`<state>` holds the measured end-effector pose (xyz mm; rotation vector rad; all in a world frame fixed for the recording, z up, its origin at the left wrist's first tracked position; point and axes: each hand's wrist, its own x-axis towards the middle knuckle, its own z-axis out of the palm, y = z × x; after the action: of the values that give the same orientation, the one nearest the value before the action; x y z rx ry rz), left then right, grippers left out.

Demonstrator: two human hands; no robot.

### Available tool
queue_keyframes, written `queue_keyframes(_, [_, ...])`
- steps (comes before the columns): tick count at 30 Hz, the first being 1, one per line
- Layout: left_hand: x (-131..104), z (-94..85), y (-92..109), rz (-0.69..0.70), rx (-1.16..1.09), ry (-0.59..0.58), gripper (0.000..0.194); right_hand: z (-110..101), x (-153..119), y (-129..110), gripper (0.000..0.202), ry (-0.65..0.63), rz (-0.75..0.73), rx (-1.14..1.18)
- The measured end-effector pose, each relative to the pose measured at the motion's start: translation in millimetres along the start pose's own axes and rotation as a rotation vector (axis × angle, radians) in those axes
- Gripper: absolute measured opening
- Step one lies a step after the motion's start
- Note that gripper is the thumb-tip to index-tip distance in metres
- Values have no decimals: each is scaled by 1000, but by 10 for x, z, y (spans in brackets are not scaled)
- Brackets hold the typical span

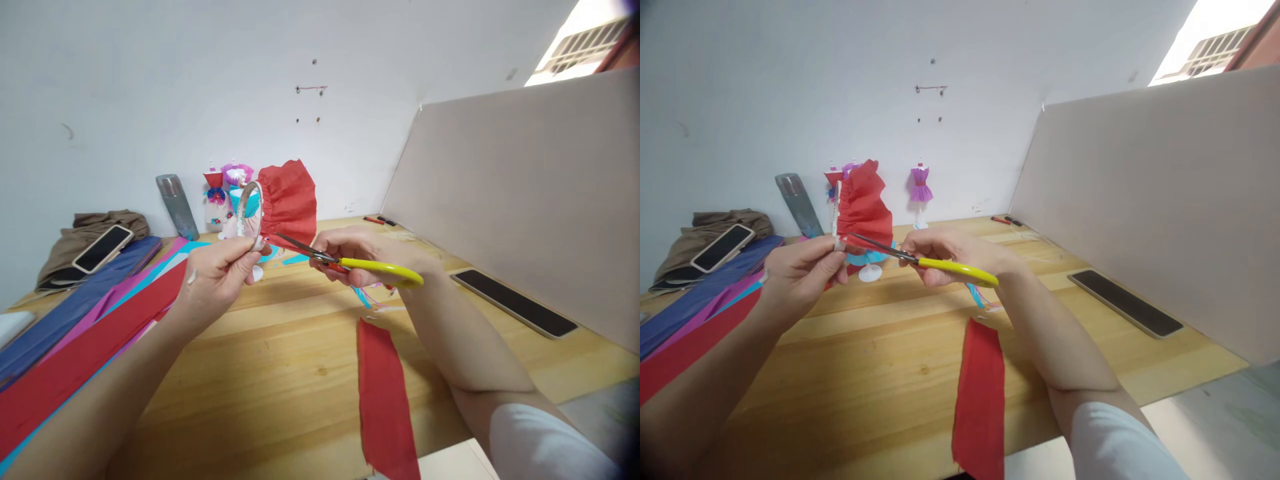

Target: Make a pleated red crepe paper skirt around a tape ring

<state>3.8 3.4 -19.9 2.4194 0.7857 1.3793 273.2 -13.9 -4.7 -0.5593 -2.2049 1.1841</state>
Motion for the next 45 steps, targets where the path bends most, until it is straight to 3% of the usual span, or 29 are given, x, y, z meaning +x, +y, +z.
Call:
queue_keyframes(11, [-3, -17, -2, 7, 27, -3, 30, -15, -12, -26, 52, 33, 100, 30])
queue_keyframes(21, [22, -62, -79, 192, 253, 22, 28, -30, -30, -33, 49, 31, 133, -24])
queue_keyframes(29, [19, -50, -103, 260, 299, 48, 29, 3, -42, -22, 48, 82, 186, -28])
queue_keyframes(36, [28, -32, -124, 238, 291, 43, 27, 8, -33, 8, 43, 99, 194, -25])
queue_keyframes(41, [12, -28, -122, 147, 191, 25, 22, -24, -24, 33, 41, 81, 168, -77])
queue_keyframes(45, [-11, -2, -120, 43, 44, -29, 25, -20, -7, 27, 44, 32, 66, -64])
